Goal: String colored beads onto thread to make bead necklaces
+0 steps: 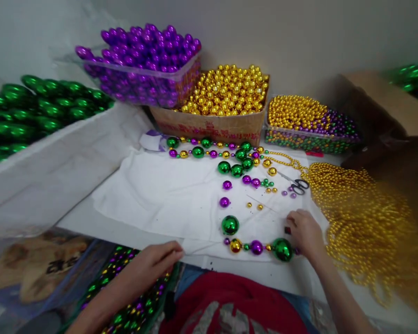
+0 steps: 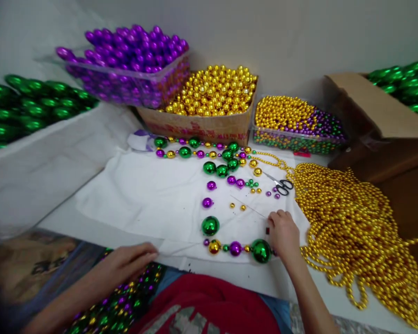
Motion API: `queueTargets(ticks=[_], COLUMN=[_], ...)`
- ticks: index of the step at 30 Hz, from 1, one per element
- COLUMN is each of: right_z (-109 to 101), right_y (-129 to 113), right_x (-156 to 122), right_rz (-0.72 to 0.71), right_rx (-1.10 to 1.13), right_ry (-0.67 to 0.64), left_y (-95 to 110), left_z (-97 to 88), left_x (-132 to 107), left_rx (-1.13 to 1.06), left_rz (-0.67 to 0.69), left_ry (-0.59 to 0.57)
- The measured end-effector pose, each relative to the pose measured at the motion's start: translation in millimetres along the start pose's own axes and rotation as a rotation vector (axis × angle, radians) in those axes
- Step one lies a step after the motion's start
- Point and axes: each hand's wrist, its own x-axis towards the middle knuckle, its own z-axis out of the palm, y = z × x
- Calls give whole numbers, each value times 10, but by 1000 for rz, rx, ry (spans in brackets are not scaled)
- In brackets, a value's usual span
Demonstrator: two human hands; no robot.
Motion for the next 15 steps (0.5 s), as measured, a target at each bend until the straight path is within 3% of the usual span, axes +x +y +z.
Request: queueTargets(ticks=[2, 5, 9, 12, 15], right_z=[-78, -206, -505, -799, -978], right_y=[15, -73, -316, -426, -455], right_x=[-4, -23, -127, -236, -255], right_rz=[21, 80, 336, 395, 348], right_rx=[84, 259, 914, 1271, 1313], right_ry=[17, 73, 113, 128, 230], left_y=[248, 526, 725, 795, 821], left_z=[84, 442, 843, 858, 788], left_x=[256, 718, 1090, 1090, 1046], left_rx=[-17, -42, 92, 113, 100], left_rz=[77, 223, 316, 306, 301], left_ry=[175, 391, 341, 298, 305])
